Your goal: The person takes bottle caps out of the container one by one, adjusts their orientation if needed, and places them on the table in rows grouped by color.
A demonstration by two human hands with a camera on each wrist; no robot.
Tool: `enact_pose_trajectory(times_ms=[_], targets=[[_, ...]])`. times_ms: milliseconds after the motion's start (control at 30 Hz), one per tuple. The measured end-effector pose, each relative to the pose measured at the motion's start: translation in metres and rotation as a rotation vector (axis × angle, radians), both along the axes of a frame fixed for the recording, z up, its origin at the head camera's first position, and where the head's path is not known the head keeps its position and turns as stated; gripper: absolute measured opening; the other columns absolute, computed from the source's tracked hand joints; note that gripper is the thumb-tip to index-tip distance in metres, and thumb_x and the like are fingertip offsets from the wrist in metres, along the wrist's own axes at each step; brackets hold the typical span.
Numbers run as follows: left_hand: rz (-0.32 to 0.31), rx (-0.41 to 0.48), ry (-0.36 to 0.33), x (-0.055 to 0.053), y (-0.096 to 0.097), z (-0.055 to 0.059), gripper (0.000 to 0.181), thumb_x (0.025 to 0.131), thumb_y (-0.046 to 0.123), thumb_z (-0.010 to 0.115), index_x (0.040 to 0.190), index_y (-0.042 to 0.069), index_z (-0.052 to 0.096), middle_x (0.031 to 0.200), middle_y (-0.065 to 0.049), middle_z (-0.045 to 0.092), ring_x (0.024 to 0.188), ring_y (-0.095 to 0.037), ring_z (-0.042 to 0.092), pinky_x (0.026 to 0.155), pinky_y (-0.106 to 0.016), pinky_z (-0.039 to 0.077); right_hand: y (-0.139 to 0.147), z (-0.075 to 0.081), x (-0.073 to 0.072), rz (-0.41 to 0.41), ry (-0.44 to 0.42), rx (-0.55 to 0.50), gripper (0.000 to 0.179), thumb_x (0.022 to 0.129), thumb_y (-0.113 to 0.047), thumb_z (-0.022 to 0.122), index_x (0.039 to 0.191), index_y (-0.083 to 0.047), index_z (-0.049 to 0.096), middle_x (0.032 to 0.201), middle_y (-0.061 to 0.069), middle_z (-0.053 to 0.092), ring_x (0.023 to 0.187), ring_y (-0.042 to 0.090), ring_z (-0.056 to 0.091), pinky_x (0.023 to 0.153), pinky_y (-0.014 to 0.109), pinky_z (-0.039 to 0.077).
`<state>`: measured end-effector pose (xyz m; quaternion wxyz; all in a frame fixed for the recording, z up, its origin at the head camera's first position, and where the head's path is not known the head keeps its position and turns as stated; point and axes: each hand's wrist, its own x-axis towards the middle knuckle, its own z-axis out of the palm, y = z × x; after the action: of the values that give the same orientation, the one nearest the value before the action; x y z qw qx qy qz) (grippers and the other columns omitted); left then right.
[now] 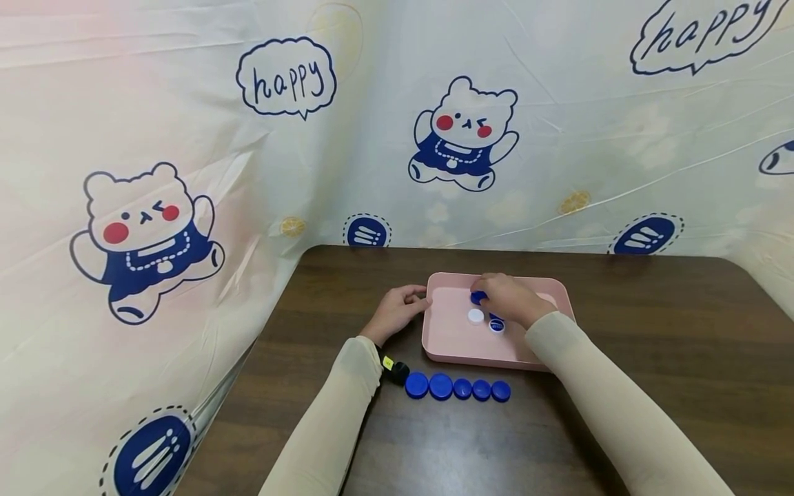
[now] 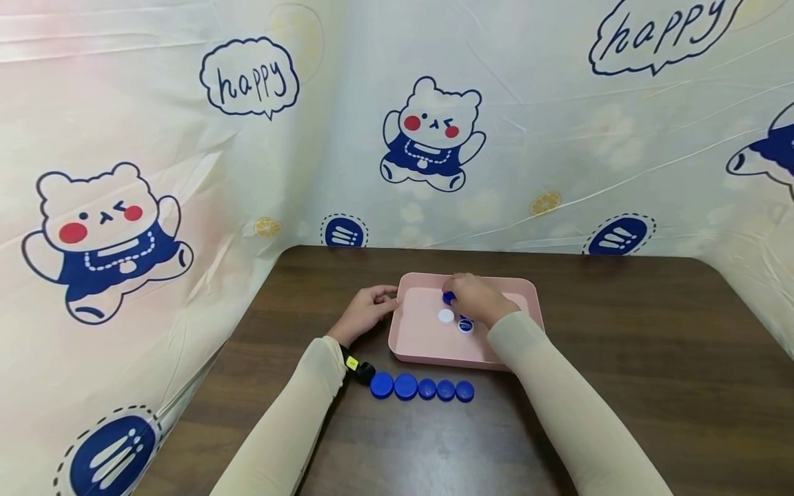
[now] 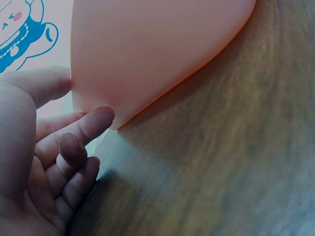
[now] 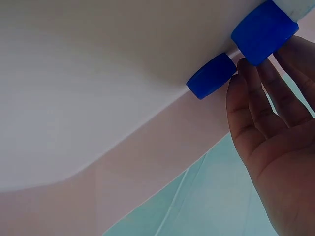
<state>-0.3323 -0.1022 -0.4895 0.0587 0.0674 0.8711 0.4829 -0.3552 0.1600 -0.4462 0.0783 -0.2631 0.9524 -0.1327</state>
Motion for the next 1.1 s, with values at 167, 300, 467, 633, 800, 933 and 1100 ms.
enact_pose_trajectory(times_ms=[167,300,467,633,800,933,1100], targets=[[-0.002,0.002,0.016,-0.001,0.0006,-0.0019,0.043,0.091,0.04,0.067,0.127,0.017,0.064,0.086,0.001,0.067,0.083,-0.02,0.06,0.077,-0.036,0.048,-0.0006,0.0003,0.0007,-0.001,-0.001,-0.002,0.036,0.091,-0.017,0.069,0.126,-0.01,0.065,0.127,0.01,0.06,0.119,0.032,0.055,0.1,0.051,0.039],[-0.005,0.002,0.022,-0.0012,0.0004,-0.002,0.045,0.09,0.042,0.068,0.127,0.017,0.064,0.086,0.001,0.067,0.083,-0.02,0.06,0.076,-0.036,0.049,-0.0016,0.002,0.0018,-0.013,-0.014,-0.004,0.036,0.091,-0.016,0.069,0.127,-0.011,0.065,0.128,0.01,0.059,0.119,0.032,0.054,0.1,0.051,0.039],[-0.006,0.012,0.015,-0.0003,-0.0008,-0.0013,0.048,0.089,0.044,0.068,0.128,0.016,0.063,0.087,0.001,0.067,0.084,-0.02,0.06,0.077,-0.036,0.049,-0.0022,0.0019,0.0015,-0.015,-0.02,-0.002,0.036,0.092,-0.016,0.068,0.127,-0.011,0.065,0.129,0.01,0.059,0.119,0.031,0.054,0.1,0.051,0.039],[-0.011,0.006,0.023,-0.0003,-0.0014,-0.0024,0.048,0.09,0.044,0.067,0.128,0.015,0.063,0.086,0.001,0.066,0.083,-0.019,0.059,0.076,-0.035,0.048,-0.0028,0.0006,0.0008,-0.019,-0.023,-0.002,0.036,0.092,-0.015,0.068,0.127,-0.011,0.065,0.129,0.01,0.058,0.119,0.031,0.054,0.1,0.051,0.04],[-0.016,0.004,0.031,-0.0003,-0.0019,-0.0027,0.047,0.09,0.043,0.067,0.128,0.014,0.063,0.084,0.0,0.066,0.081,-0.019,0.059,0.075,-0.035,0.048,-0.0041,-0.001,-0.0007,-0.017,-0.025,0.002,0.036,0.092,-0.014,0.068,0.127,-0.012,0.065,0.129,0.01,0.059,0.119,0.031,0.054,0.1,0.051,0.04],[-0.007,0.002,0.02,-0.0003,-0.0014,-0.001,0.048,0.09,0.044,0.067,0.128,0.015,0.063,0.085,0.0,0.066,0.082,-0.02,0.059,0.075,-0.035,0.048,-0.0042,-0.0005,-0.0008,-0.023,-0.03,-0.001,0.037,0.091,-0.014,0.068,0.128,-0.012,0.064,0.13,0.01,0.058,0.121,0.032,0.053,0.101,0.051,0.039],[-0.004,-0.003,0.008,-0.0016,-0.0006,-0.0001,0.047,0.09,0.044,0.067,0.128,0.016,0.063,0.086,0.001,0.066,0.081,-0.02,0.059,0.074,-0.035,0.048,-0.0033,-0.0001,-0.0015,-0.029,-0.035,0.006,0.037,0.091,-0.015,0.068,0.128,-0.012,0.064,0.131,0.01,0.058,0.121,0.033,0.052,0.101,0.052,0.038]])
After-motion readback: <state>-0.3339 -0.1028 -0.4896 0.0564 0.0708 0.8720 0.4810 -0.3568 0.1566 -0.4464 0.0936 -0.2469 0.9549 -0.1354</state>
